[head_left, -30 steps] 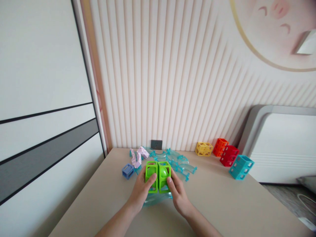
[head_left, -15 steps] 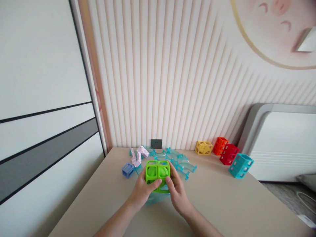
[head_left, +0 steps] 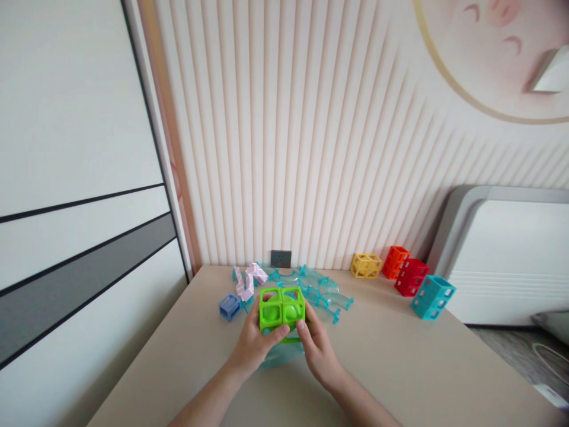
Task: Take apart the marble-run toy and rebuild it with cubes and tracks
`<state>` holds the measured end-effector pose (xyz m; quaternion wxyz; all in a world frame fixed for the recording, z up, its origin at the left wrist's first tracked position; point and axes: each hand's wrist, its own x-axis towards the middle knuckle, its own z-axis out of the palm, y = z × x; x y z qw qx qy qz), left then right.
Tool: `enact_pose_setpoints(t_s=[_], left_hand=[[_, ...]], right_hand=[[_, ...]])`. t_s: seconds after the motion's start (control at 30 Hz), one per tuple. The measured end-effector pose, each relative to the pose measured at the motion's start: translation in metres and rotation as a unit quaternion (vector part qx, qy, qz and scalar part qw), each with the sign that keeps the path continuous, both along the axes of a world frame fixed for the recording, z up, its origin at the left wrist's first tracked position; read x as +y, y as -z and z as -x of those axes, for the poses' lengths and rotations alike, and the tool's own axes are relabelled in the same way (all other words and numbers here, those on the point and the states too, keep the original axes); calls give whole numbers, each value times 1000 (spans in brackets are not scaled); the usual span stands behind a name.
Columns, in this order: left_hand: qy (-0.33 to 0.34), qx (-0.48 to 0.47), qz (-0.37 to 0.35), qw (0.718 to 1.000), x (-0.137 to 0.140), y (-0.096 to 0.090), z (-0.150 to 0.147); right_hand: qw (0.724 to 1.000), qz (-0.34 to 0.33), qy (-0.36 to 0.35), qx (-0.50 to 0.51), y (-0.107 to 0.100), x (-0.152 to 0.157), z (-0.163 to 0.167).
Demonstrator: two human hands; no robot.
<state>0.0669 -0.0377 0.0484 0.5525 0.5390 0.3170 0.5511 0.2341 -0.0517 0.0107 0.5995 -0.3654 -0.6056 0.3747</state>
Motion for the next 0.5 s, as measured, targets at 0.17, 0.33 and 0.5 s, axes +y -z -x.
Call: enact_pose_setpoints(t_s=[0.17,0.33,0.5], left_hand=[[-25,32,-34,999,0,5,2],[-15,25,-37,999,0,5,3],[-20,15,-22,999,3,4,4]], right_hand=[[997,-17,1,-69,7,1,-6],[996,-31,-6,-87,9,0,-7],[994,-57,-8,-95,10,-3,-8]])
